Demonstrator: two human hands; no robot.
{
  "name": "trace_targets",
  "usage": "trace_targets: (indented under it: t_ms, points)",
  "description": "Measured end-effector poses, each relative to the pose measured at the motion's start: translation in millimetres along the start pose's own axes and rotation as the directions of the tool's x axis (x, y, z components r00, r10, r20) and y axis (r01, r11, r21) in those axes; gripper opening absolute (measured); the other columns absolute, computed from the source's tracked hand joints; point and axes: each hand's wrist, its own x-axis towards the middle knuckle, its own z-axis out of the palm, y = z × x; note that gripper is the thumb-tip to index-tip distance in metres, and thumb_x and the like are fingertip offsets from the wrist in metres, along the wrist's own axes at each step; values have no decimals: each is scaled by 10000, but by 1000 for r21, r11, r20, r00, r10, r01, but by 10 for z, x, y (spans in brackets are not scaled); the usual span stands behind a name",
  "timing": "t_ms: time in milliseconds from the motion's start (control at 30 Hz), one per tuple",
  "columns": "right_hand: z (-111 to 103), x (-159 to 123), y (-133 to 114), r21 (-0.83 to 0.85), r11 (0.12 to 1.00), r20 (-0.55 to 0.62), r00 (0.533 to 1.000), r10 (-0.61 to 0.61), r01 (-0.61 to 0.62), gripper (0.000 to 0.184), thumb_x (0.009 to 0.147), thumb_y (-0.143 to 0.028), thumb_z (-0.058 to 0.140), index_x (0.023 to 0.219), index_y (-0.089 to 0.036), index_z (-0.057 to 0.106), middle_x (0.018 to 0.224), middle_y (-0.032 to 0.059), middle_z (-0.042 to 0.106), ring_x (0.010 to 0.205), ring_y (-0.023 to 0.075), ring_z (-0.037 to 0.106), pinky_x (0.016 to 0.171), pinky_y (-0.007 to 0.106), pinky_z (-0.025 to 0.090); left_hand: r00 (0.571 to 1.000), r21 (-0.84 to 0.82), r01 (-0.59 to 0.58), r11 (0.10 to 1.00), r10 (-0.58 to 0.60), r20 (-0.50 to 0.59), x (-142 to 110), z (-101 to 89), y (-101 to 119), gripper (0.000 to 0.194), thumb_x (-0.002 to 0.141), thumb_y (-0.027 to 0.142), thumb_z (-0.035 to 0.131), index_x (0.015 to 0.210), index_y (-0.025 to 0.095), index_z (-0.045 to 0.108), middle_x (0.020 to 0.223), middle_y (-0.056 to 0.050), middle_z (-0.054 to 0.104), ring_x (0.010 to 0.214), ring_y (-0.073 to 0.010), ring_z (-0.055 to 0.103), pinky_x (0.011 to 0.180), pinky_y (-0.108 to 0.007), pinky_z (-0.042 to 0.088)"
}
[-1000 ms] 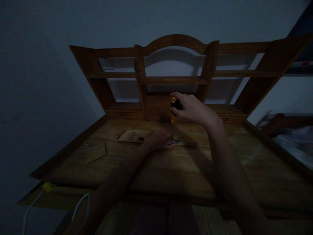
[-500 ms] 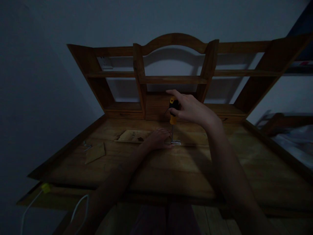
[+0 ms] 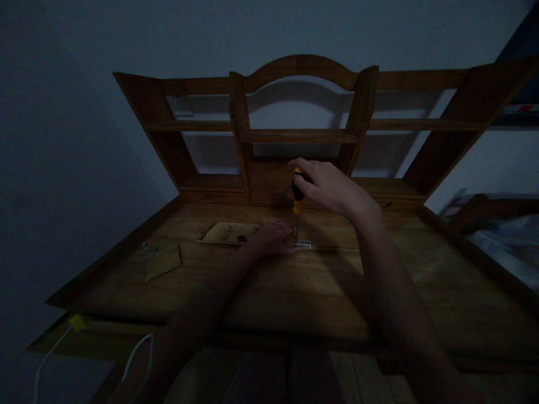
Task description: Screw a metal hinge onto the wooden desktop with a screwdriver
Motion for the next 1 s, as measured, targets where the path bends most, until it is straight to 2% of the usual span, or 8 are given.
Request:
trace_targets:
  t_ms: [133,233,333,433,567,700,833,1000]
  points:
    - [10,12,13,-79,996,-16,999,30,-32,380,1106,-400,497,1357,-175,671,1153,167,796,1073,358,754,971,461,538,1000,-9,4,1000,-5,-13,-4,34,-36,471,926,585,784,1226,224,748,1293,-103,760,1270,-300,690,1178,-435,495]
    - [24,19,23,-112,993,-12,999,47,-48,394,1111,-455,496,1322,-178,679,1058,157,795,1017,358,755,929,463,545,1000,-17,5,1000,-6,-25,-13,81,-74,515,913,581,801,1285,231,732,1335,-104,749,1285,-303,685,1176,-439,496]
    - [27,20,29,-110,993,-34,999,31,-34,409,1092,-420,524,1358,-153,680,1194,179,767,1106,356,732,999,473,532,999,-18,14,1000,-14,-30,-24,117,-94,528,922,602,788,1287,225,731,1335,-107,751,1282,-305,689,1169,-438,498]
    - [13,15,32,-42,999,-41,999,-5,4,429,1046,-306,557,1415,-117,670,1360,194,725,1209,348,706,1085,461,508,999,-10,41,999,-41,-23,-35,125,-88,563,927,629,778,1305,216,723,1345,-117,748,1281,-314,693,1154,-438,509]
    - [6,8,32,45,999,-19,1000,-23,24,405,1044,-266,577,1412,-131,683,1364,173,751,1149,327,738,1072,450,527,999,-5,51,999,-51,0,-37,98,-66,525,928,610,784,1283,226,732,1351,-113,746,1273,-317,701,1136,-441,526]
    - [47,3,35,6,1000,-55,998,-27,28,422,1078,-341,605,1456,-159,649,1386,170,743,1268,346,692,1099,482,514,999,-15,38,999,-38,18,-29,59,-49,535,953,603,759,1332,229,711,1391,-104,735,1273,-308,702,1125,-429,534]
    - [74,4,35,-24,1000,-55,998,3,-5,508,1088,-430,585,1487,-119,625,1395,209,728,1309,372,669,1127,523,500,999,8,32,999,-32,27,-30,34,-32,544,960,601,756,1313,190,713,1390,-116,738,1277,-309,699,1139,-414,516]
    - [58,12,46,-29,999,-36,999,-21,20,625,1020,-304,593,1584,-41,533,1500,238,642,1382,371,622,1197,490,452,997,17,59,998,-60,40,-29,37,-23,529,950,629,754,1285,222,722,1343,-105,752,1256,-308,709,1123,-416,518]
